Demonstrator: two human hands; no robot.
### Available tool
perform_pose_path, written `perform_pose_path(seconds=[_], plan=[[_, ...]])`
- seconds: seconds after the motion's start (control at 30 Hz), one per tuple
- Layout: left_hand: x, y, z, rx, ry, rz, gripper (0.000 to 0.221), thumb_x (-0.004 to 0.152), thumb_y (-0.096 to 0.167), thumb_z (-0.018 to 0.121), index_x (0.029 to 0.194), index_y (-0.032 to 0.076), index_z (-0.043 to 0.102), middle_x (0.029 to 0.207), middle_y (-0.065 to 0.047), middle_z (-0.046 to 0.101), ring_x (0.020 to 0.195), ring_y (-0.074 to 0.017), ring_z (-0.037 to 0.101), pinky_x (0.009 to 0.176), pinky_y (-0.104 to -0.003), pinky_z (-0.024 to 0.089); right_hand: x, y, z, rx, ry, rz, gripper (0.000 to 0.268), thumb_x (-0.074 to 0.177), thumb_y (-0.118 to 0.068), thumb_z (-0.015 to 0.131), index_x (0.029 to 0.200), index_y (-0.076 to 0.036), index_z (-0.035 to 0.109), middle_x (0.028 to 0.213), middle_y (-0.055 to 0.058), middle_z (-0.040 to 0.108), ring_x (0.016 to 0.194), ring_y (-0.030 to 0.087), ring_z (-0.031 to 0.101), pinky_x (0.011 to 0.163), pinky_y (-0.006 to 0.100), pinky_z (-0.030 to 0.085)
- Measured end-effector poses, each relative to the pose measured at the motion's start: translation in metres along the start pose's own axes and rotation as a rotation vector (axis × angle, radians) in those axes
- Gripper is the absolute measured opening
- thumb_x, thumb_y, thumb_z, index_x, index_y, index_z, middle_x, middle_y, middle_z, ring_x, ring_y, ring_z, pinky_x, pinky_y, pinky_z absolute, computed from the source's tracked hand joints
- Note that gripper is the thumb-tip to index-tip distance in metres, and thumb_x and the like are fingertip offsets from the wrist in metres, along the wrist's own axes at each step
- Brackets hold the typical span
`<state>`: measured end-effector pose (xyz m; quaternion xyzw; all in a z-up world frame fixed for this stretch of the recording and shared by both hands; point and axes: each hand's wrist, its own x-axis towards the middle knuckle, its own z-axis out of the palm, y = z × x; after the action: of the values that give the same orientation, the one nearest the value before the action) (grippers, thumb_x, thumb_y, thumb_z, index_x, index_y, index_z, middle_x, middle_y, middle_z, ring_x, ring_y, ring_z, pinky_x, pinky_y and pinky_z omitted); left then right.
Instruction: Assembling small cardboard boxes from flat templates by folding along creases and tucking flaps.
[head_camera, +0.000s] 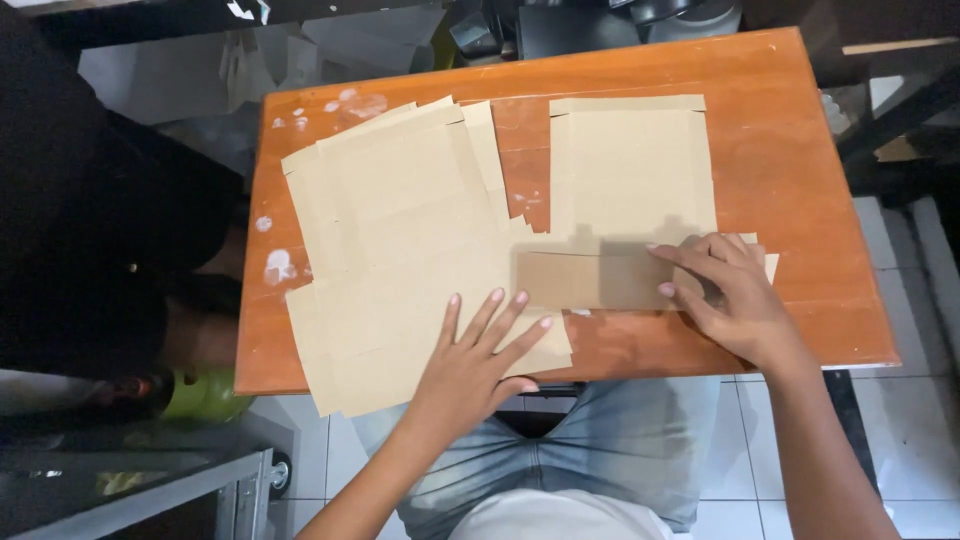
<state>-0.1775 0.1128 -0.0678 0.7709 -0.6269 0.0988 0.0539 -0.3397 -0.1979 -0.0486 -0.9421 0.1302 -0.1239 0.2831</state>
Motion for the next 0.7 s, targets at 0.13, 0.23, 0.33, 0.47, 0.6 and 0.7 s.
perform_pose_path(seconds=[0.13, 0.23, 0.33, 0.47, 0.6, 0.7], plan=[[-0.024, -0.019, -0.009, 0.003, -0.05, -0.024, 0.071, 0.1, 0.064, 0.043, 0.162, 0.033, 0.029, 0.17, -0.007, 0.024, 0.156, -0.0261, 0.027, 0.117, -0.068, 0.022, 0.005, 0.001, 0.005, 0.048, -0.027, 0.049, 0.042, 0.101, -0.039, 0.056, 0.134, -0.018, 0.072, 0.093, 0.001, 0.056, 0.099, 0.02, 0.055, 0.097, 0.036, 0.028], [-0.034, -0.03, -0.014, -0.129, -0.097, -0.037, 0.066, 0.102, 0.057, 0.045, 0.161, 0.032, 0.032, 0.17, -0.007, 0.025, 0.156, -0.0288, 0.025, 0.116, -0.07, 0.018, 0.003, 0.005, 0.01, 0.029, 0.018, 0.035, 0.041, 0.099, -0.039, 0.06, 0.131, -0.018, 0.073, 0.099, 0.0, 0.062, 0.103, 0.02, 0.058, 0.101, 0.036, 0.027], [-0.043, -0.046, -0.025, -0.283, -0.175, -0.065, 0.058, 0.105, 0.05, 0.045, 0.158, 0.03, 0.038, 0.169, -0.008, 0.025, 0.155, -0.0323, 0.024, 0.114, -0.073, 0.01, 0.001, -0.002, 0.008, 0.0, 0.024, 0.04, 0.039, 0.098, -0.039, 0.061, 0.129, -0.018, 0.073, 0.1, 0.0, 0.065, 0.1, 0.022, 0.055, 0.097, 0.037, 0.028], [-0.027, -0.039, -0.044, -0.312, -0.199, -0.143, 0.064, 0.096, 0.061, 0.054, 0.146, 0.021, 0.051, 0.162, -0.013, 0.036, 0.15, -0.0379, 0.029, 0.113, -0.073, 0.012, 0.0, -0.001, 0.011, -0.026, 0.077, -0.011, 0.036, 0.099, -0.038, 0.061, 0.126, -0.017, 0.074, 0.107, 0.002, 0.07, 0.106, 0.024, 0.058, 0.099, 0.038, 0.028], [0.025, -0.006, -0.05, -0.314, 0.192, -0.036, 0.033, 0.102, 0.034, 0.061, 0.128, 0.014, 0.061, 0.147, -0.009, 0.052, 0.139, -0.031, 0.05, 0.114, -0.056, 0.035, -0.001, -0.001, 0.016, -0.037, 0.14, -0.079, 0.034, 0.1, -0.033, 0.064, 0.129, -0.018, 0.073, 0.111, -0.001, 0.071, 0.105, 0.021, 0.058, 0.101, 0.036, 0.026], [0.055, 0.017, -0.032, -0.108, 0.236, 0.147, 0.052, 0.102, 0.038, 0.067, 0.144, 0.011, 0.055, 0.159, -0.008, 0.044, 0.149, -0.0276, 0.041, 0.123, -0.052, 0.031, 0.0, -0.003, 0.018, -0.111, 0.215, -0.13, 0.034, 0.1, -0.03, 0.066, 0.13, -0.018, 0.072, 0.117, 0.0, 0.069, 0.115, 0.021, 0.058, 0.11, 0.04, 0.024]])
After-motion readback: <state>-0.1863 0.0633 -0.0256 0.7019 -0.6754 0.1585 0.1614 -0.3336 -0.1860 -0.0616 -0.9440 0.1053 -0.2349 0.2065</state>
